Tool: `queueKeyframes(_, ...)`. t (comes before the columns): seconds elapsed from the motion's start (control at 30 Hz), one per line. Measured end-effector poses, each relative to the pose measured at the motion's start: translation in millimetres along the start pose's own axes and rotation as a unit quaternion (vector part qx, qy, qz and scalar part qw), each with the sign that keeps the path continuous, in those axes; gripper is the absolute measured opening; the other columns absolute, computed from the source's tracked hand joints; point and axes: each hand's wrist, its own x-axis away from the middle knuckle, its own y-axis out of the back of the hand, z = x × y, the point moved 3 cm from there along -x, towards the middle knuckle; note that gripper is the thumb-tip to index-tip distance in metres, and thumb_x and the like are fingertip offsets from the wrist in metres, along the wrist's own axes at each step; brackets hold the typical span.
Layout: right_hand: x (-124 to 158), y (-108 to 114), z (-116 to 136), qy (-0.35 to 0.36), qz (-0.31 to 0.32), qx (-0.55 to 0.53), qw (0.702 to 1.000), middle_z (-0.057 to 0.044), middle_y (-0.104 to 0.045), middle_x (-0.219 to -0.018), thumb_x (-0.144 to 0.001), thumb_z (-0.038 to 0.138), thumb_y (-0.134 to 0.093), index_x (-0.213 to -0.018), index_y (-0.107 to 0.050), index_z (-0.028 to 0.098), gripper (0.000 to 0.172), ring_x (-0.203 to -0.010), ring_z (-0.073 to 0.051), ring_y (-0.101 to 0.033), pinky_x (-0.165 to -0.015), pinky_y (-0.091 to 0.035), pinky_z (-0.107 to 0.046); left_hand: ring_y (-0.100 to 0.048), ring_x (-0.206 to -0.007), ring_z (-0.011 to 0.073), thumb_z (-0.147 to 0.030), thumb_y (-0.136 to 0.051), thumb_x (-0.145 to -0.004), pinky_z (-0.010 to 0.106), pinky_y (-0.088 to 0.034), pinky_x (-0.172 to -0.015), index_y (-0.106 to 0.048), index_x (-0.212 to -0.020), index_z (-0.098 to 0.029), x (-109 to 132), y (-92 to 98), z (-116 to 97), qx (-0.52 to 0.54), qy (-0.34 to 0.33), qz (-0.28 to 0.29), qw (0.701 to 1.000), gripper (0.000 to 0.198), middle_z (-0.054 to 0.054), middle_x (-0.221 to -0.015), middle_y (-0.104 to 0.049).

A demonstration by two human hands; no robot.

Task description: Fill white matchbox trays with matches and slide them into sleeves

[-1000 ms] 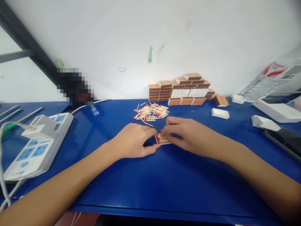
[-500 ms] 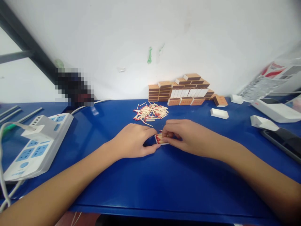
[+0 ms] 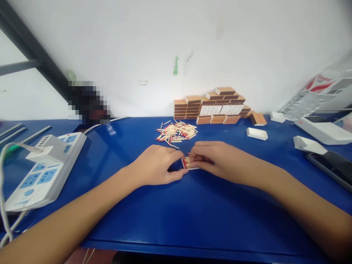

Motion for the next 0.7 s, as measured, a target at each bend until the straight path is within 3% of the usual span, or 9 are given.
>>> queueKeyframes(0.27, 1, 12, -28, -0.032, -0.091, 0.084, 0.992, -0.003, -0.066, -0.089, -0.098, 0.027, -0.057, -0.094, -0.066, 0.022, 0.011, -0.075, -0.017, -0.059, -0.066, -0.04, -0.029, -0.061, -0.062, 0.0127, -0.038, -0.064, -0.091, 0.026, -0.042, -0.06, -0.073, -0.101, -0.018, 0, 1.1, -2, 0.044, -0.003, -0.011, 0.999, 0.024, -0.002, -0.073, -0.068)
queueKeyframes(0.43, -2, 3, -45, -0.053, -0.044, 0.049, 0.996, -0.003, -0.064, -0.089, -0.097, 0.034, -0.06, -0.091, -0.065, 0.022, 0.014, -0.074, -0.016, -0.057, -0.067, -0.042, -0.03, -0.061, -0.063, 0.0126, -0.04, -0.064, -0.091, 0.026, -0.041, -0.06, -0.073, -0.101, -0.018, 1, 0.8, -1, 0.045, -0.003, -0.004, 0.999, 0.025, -0.002, -0.076, -0.069)
queueKeyframes(0.7, -1, 1, -50, -0.068, -0.035, 0.072, 0.995, -0.005, -0.062, -0.093, -0.101, 0.034, -0.052, -0.088, -0.059, 0.022, 0.019, -0.076, -0.017, -0.057, -0.068, -0.042, -0.031, -0.061, -0.062, 0.0132, -0.041, -0.064, -0.092, 0.026, -0.04, -0.059, -0.073, -0.102, -0.018, 1, 1.9, -2, 0.027, -0.004, -0.01, 1.0, 0.027, -0.001, -0.076, -0.07)
